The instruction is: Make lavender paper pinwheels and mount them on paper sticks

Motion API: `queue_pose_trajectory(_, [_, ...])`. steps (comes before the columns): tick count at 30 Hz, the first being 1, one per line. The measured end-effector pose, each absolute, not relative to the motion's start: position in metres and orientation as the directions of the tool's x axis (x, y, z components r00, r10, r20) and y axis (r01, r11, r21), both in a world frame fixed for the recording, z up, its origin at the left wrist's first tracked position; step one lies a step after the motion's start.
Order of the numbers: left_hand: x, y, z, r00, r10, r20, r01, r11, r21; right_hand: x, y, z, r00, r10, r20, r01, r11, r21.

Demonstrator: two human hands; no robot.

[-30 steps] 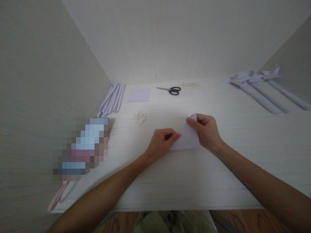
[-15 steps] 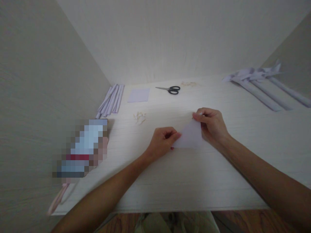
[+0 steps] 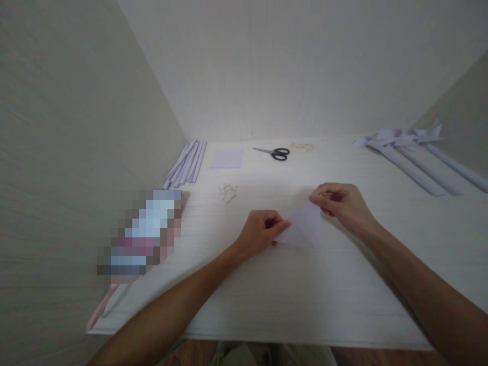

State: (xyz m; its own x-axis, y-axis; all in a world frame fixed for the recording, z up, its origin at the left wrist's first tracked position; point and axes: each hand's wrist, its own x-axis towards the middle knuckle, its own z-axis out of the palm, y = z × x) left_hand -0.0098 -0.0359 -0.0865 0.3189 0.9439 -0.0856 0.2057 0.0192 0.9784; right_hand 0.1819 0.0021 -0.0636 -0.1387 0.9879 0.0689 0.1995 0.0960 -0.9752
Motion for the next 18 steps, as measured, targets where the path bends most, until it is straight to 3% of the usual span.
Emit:
queue_pose_trajectory(4, [-0.014,-0.033,-0.086,0.281,0.958,-0.058,0.15,0.016,0.989,0.192,0.004,-0.061,-0.366,0.926,-0.092,0.273,0.012,-0.962])
queue_pose_trajectory(7, [-0.019,-0.028,-0.083,0.094,0.995,-0.013,0.12,0.001,0.993,0.197,0.004,-0.059,-0.524,0.817,-0.241,0.332,-0.065,-0.941])
queue_pose_trajectory(10, [-0.023,-0.021,-0.08,-0.037,0.999,-0.038,-0.187,0.03,0.982,0.194,0.001,-0.057,-0.558,0.767,-0.316,0.38,-0.102,-0.919])
queue_pose_trajectory(14, [-0.023,-0.016,-0.078,0.025,0.995,-0.1,-0.62,0.094,0.779,0.181,-0.003,-0.06,-0.462,0.859,-0.219,0.269,-0.1,-0.958])
queue_pose_trajectory(18, [-0.019,-0.017,-0.078,0.119,0.985,-0.121,-0.726,0.17,0.666,0.162,-0.01,-0.069,-0.386,0.914,-0.124,0.085,-0.098,-0.991])
